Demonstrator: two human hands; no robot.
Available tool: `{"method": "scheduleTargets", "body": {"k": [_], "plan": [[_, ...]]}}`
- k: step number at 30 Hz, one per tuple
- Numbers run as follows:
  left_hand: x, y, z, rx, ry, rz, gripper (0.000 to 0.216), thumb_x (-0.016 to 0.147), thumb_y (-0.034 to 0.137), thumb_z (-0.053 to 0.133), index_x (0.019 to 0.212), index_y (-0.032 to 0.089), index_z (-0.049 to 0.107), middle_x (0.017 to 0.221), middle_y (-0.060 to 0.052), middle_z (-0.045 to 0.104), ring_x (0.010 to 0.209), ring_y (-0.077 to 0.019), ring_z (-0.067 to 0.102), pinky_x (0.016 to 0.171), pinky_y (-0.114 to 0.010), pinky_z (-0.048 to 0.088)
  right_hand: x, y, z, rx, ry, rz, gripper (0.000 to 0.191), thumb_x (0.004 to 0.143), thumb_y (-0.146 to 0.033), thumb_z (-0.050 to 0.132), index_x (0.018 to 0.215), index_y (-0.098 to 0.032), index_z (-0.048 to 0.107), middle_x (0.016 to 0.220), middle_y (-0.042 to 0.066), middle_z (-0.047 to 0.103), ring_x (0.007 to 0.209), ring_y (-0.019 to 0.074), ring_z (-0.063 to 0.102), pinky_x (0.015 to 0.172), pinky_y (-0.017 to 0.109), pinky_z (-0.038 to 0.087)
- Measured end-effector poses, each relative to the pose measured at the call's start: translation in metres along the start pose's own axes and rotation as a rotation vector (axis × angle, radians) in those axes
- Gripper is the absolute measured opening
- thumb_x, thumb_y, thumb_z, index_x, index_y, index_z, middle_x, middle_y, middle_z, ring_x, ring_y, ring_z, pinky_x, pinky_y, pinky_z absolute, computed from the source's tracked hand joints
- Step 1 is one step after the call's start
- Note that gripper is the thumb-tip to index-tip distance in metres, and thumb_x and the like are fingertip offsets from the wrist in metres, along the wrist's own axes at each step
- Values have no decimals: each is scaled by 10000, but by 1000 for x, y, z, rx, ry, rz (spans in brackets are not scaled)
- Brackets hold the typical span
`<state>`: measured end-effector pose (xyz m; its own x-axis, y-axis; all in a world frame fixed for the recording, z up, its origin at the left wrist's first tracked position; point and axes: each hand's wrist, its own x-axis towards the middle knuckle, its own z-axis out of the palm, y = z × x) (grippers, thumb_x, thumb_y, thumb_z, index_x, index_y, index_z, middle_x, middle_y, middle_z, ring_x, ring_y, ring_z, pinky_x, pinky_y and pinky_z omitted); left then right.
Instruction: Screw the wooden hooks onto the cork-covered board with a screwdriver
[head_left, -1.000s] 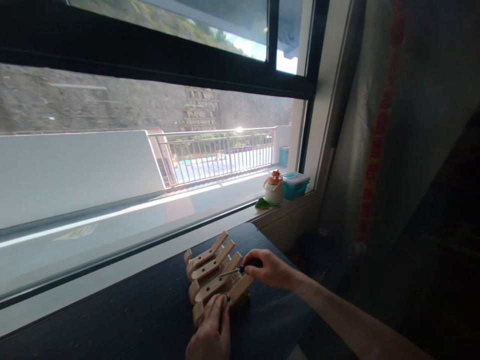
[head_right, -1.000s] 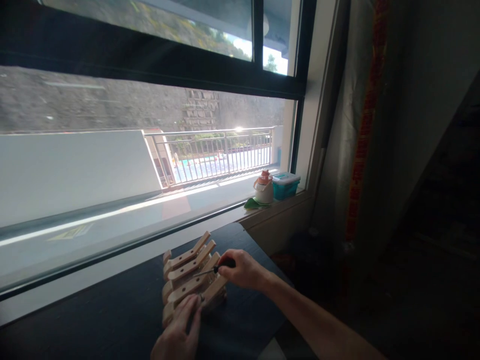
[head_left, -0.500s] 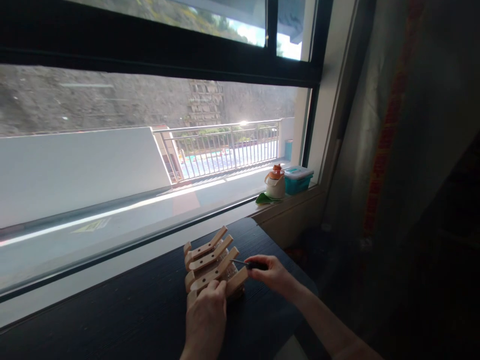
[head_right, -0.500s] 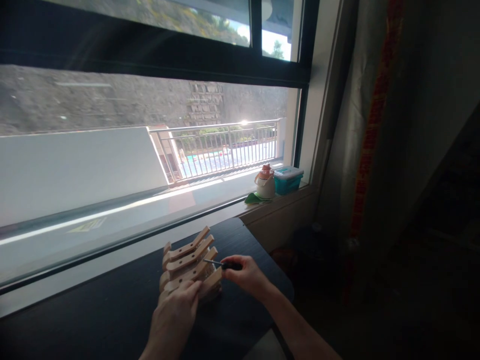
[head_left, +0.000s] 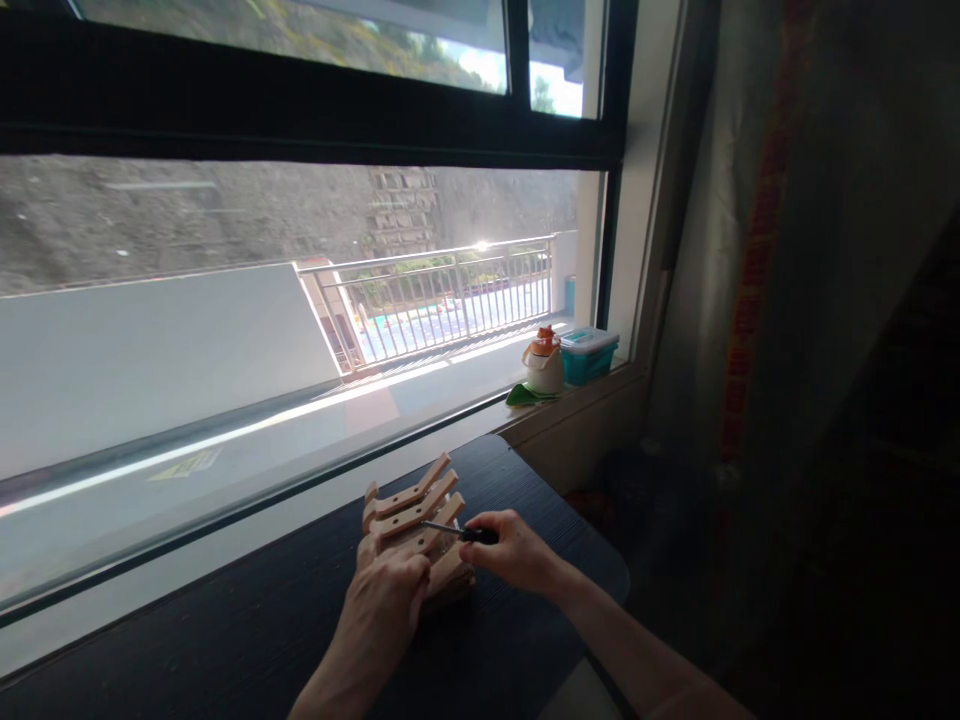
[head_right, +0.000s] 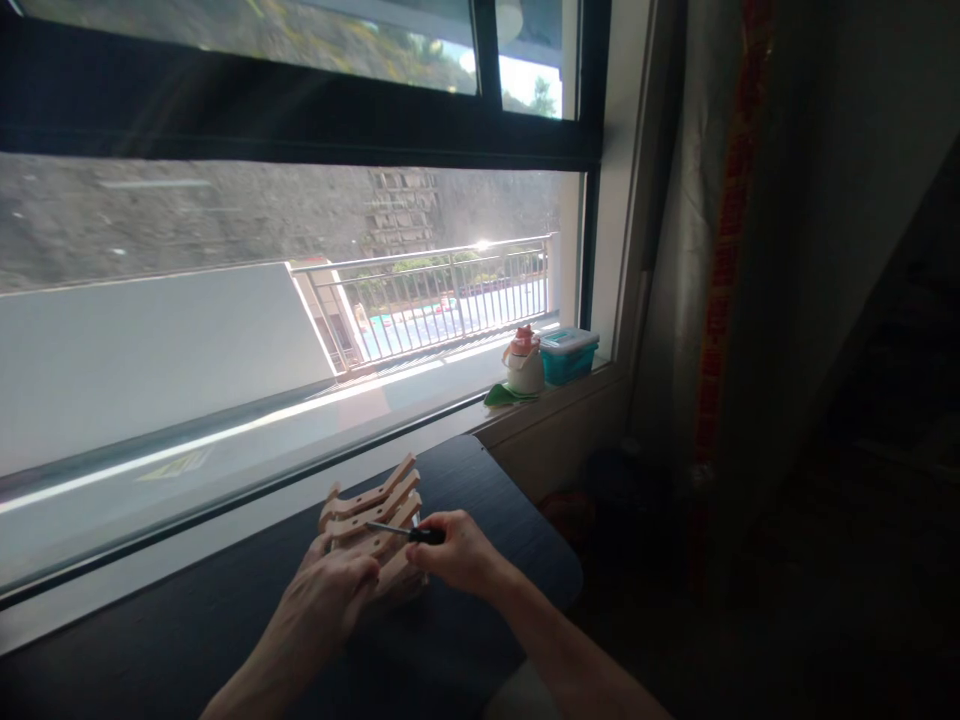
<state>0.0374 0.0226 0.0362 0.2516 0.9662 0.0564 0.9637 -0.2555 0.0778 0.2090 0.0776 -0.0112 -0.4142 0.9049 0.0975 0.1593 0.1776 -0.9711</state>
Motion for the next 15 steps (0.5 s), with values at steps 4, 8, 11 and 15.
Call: {"method": "scheduleTargets", "body": {"k": [4, 8, 11, 15], "plan": [[1, -3, 7, -34, -39, -24, 274, 810, 137, 366, 707, 200, 611, 793, -37, 679, 778, -165, 625, 677, -248, 396, -1, 5, 5, -14, -12, 17, 216, 687, -248, 578, 810, -105, 683, 659, -1, 609, 627, 121, 535, 586, 219, 407], [5, -3, 2, -65, -15, -23, 236, 832, 173, 378, 774, 195, 605, 870, -46, 671, 778, -159, 633, 646, -232, 387, -4, 9, 6, -89, 29, 0, 229, 694, -256, 579, 832, -106, 685, 725, 15, 645, 694, 147, 562, 635, 233, 429], [10, -9, -7, -98, 30, -33, 260, 853, 184, 343, 813, 193, 599, 909, -61, 666, 834, -177, 632, 683, -245, 401, -3, 8, 6, -85, 12, -14, 252, 712, -265, 572, 868, -104, 688, 795, 32, 673, 749, 167, 586, 668, 242, 441], [17, -20, -6, -127, 26, -35, 230, 832, 202, 381, 809, 201, 610, 883, -50, 678, 836, -179, 637, 690, -244, 419, -2, 8, 5, -104, -9, -54, 269, 751, -288, 548, 892, -109, 691, 826, 38, 686, 787, 183, 600, 678, 249, 444]]}}
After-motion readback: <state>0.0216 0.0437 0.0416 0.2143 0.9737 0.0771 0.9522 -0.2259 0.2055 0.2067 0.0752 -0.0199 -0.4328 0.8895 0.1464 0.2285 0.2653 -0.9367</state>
